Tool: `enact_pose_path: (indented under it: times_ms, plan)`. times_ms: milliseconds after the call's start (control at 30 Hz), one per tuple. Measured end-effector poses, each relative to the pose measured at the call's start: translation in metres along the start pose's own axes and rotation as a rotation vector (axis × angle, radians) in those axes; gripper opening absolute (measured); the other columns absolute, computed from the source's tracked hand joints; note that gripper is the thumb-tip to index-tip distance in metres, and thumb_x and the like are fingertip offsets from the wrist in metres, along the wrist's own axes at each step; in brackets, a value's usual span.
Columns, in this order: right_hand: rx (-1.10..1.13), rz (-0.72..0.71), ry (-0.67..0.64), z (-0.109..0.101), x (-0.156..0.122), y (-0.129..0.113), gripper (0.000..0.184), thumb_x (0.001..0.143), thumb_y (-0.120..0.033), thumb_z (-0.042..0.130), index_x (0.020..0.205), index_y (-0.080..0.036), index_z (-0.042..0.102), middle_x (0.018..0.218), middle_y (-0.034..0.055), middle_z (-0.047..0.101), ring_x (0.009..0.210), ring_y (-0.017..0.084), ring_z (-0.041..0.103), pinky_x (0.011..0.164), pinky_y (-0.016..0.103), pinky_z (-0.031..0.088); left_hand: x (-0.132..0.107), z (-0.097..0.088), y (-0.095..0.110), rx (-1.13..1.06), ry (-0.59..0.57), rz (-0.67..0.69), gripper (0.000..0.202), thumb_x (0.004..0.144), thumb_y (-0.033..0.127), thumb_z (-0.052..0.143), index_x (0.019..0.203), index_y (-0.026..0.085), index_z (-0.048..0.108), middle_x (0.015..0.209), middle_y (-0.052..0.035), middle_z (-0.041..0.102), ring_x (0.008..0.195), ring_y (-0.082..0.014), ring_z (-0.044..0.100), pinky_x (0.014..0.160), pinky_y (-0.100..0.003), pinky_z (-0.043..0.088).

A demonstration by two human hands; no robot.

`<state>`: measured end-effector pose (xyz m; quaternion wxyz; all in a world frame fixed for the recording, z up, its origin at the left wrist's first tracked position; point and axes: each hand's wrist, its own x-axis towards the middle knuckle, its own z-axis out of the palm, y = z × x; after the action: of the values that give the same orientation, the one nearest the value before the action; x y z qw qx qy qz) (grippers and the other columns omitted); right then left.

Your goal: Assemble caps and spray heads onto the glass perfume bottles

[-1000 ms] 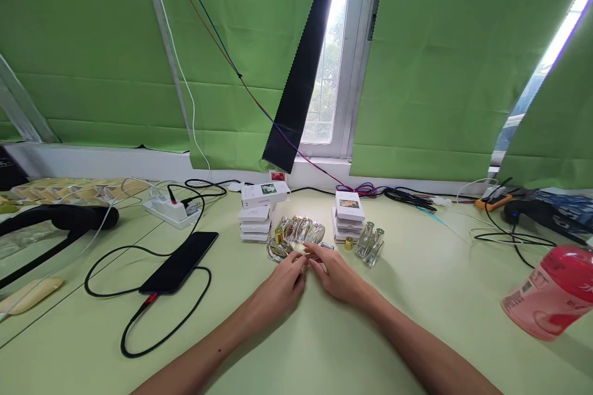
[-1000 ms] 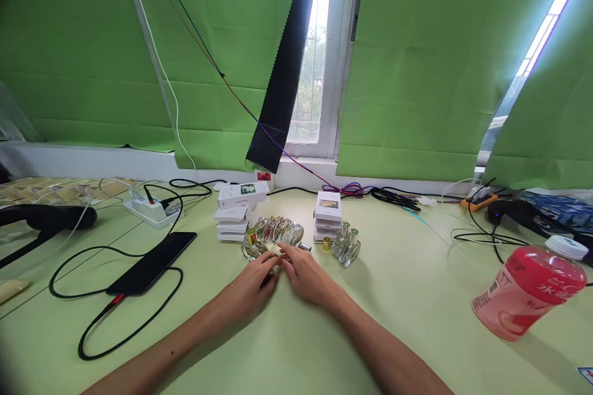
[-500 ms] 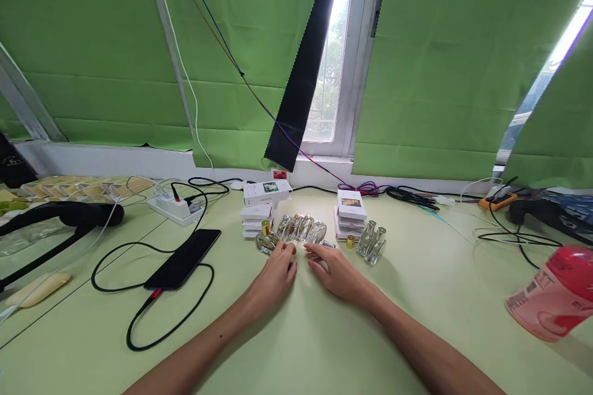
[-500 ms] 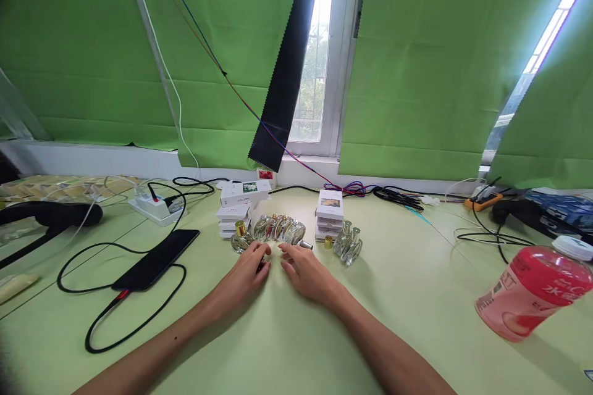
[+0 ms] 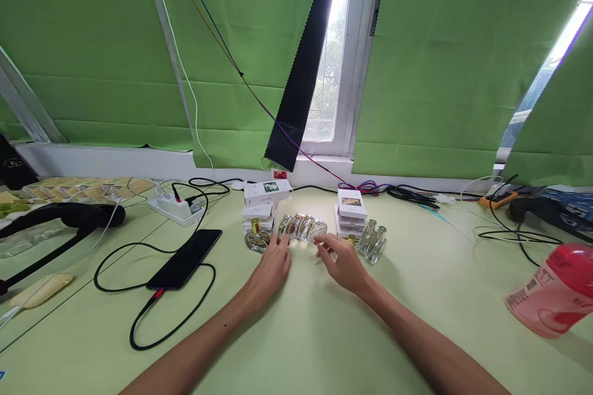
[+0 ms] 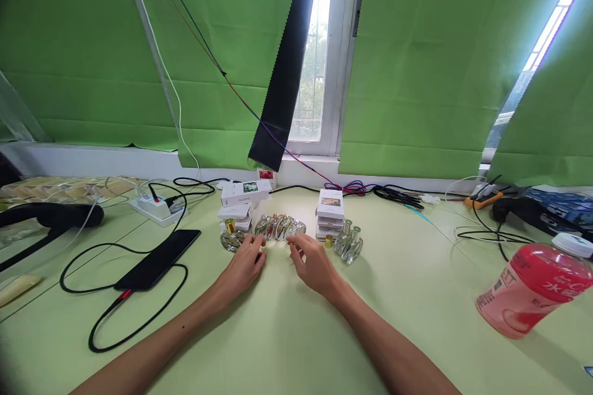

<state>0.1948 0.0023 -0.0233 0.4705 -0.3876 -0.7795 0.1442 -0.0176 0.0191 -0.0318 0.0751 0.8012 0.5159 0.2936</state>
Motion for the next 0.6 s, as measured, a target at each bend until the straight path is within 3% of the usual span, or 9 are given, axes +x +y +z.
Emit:
enact_pose_path:
  times_ms: [233,600]
  plan:
    - [-0.067,0.089,0.187,-0.006,0.005,0.010,0.021,0.093,-0.020,0.047,0.101,-0.020,0.066,0.097,0.0072,0.072,0.067,0.016,0.064,0.059,0.028,0.052,0.005,0.007,0.001,0.048,-0.048,0.043,0.013,0.094,0.013,0.041,0.094,0.021,0.052,0.103,-0.0079,0.052,0.084,-0.0223,0.059,0.075,-0.034,0.048]
    - [-0.171,0.202,0.177,-0.007,0.005,0.019,0.023,0.086,-0.017,0.048,0.102,-0.018,0.065,0.097,0.0071,0.071,0.061,0.016,0.061,0.066,0.031,0.050,0.008,0.005,0.002,0.030,-0.085,0.065,0.014,0.096,0.017,0.046,0.108,0.020,0.052,0.109,-0.0089,0.053,0.087,-0.0234,0.062,0.076,-0.035,0.051]
